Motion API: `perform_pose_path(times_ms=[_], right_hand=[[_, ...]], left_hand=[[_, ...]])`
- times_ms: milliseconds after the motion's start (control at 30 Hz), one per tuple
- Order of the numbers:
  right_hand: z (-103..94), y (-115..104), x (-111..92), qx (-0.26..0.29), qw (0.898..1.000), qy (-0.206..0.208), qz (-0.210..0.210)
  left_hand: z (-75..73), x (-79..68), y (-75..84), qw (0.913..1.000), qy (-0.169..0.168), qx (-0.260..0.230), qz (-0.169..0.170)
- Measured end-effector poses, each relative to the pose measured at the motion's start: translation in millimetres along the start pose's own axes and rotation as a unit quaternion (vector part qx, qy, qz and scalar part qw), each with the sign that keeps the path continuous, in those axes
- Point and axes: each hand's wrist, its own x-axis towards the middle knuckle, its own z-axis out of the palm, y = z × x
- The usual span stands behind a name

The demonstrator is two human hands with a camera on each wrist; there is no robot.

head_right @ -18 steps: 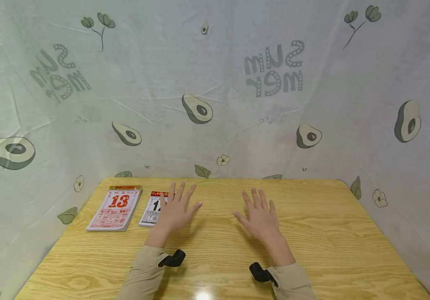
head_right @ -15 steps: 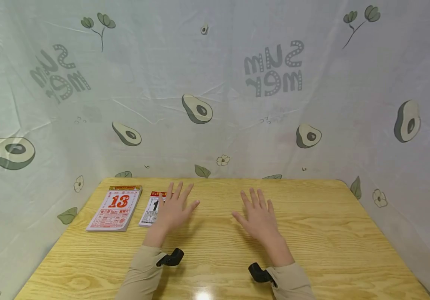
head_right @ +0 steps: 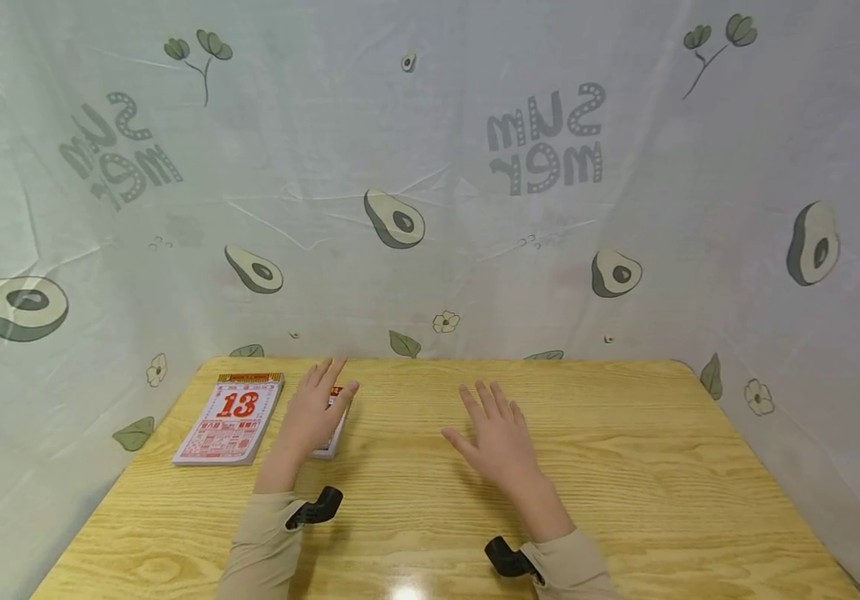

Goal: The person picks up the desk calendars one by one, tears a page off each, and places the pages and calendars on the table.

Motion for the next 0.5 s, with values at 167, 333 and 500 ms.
perform_pose_path(times_ms=[167,333,500], right_hand=[[5.6,-9.4,0.6,0.008,0.999,0.031,-0.030],[13.5,-18.8,1.1,0.024,0.997,0.048,-0.052],[21.0,-28.1,-0.5,0.050,0.994,0.057,-0.074]], left_hand=[[-10.0,1.1,-13.0,0.9985,0.009,-0.053,-0.014],[-16.9,1.3,-26.6,0.9951,0.010,-0.093,-0.031],[-20.5,-1.0,-41.1,0.9898,0.000,-0.129,-0.059]])
